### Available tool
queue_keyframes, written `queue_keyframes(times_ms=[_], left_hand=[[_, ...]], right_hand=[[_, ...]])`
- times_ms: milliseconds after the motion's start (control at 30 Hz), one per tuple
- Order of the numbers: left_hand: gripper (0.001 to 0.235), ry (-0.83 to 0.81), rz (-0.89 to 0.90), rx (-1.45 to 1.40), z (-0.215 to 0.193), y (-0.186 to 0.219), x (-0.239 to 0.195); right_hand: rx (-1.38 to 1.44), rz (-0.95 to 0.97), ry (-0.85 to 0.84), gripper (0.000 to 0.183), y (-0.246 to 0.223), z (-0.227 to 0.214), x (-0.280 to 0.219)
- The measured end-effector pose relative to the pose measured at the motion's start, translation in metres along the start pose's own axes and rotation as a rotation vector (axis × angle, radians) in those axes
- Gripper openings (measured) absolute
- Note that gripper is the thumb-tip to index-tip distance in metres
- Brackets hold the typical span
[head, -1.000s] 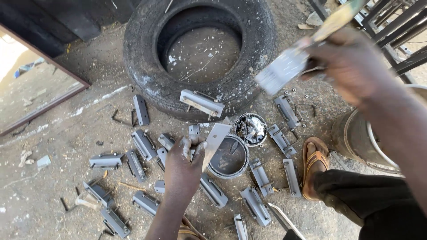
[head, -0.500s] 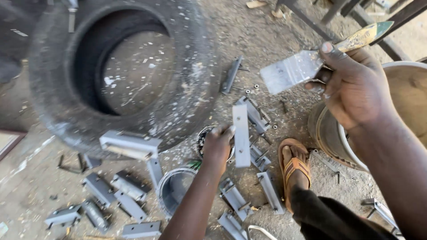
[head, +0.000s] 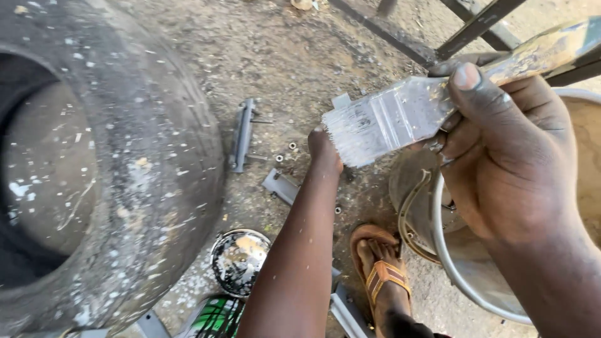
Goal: Painting small metal brackets with a paintbrush using grey paint
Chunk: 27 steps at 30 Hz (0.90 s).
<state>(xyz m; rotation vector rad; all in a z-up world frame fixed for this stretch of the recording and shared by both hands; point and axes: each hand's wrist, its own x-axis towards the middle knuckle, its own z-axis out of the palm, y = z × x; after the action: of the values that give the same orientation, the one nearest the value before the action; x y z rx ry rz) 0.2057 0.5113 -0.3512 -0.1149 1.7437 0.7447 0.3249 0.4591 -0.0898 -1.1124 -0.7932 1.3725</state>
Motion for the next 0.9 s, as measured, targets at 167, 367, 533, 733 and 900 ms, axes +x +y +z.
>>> queue_keyframes(times_ms=[167,367,533,733,900], left_hand=[[0.03,0.061,0.026,0.005,0.035,0.001,0.007],[0.033,0.015,0.197,0.303,0.023,0.027,-0.038],[0.029,-0.092,0.43,0.238,-0.023,0.023,-0.083],[0.028,-0.17,0.548,0.123,-0.082,-0.01,-0.188],[0.026,-0.011,0.329,0.513,-0.145,-0.07,-0.258]], right_hand=[[0.027,-0.004,-0.062,0.017,-0.007,-0.011,0.007],[0.054,-0.059,-0.002,0.014,-0.018,-0.043,0.013],[0.073,-0.121,0.165,0.02,-0.043,-0.067,0.005],[-0.36,-0.465,-0.222,0.045,-0.013,-0.24,-0.016],[-0.088,-0.301,-0.024,0.023,-0.032,-0.186,-0.052]])
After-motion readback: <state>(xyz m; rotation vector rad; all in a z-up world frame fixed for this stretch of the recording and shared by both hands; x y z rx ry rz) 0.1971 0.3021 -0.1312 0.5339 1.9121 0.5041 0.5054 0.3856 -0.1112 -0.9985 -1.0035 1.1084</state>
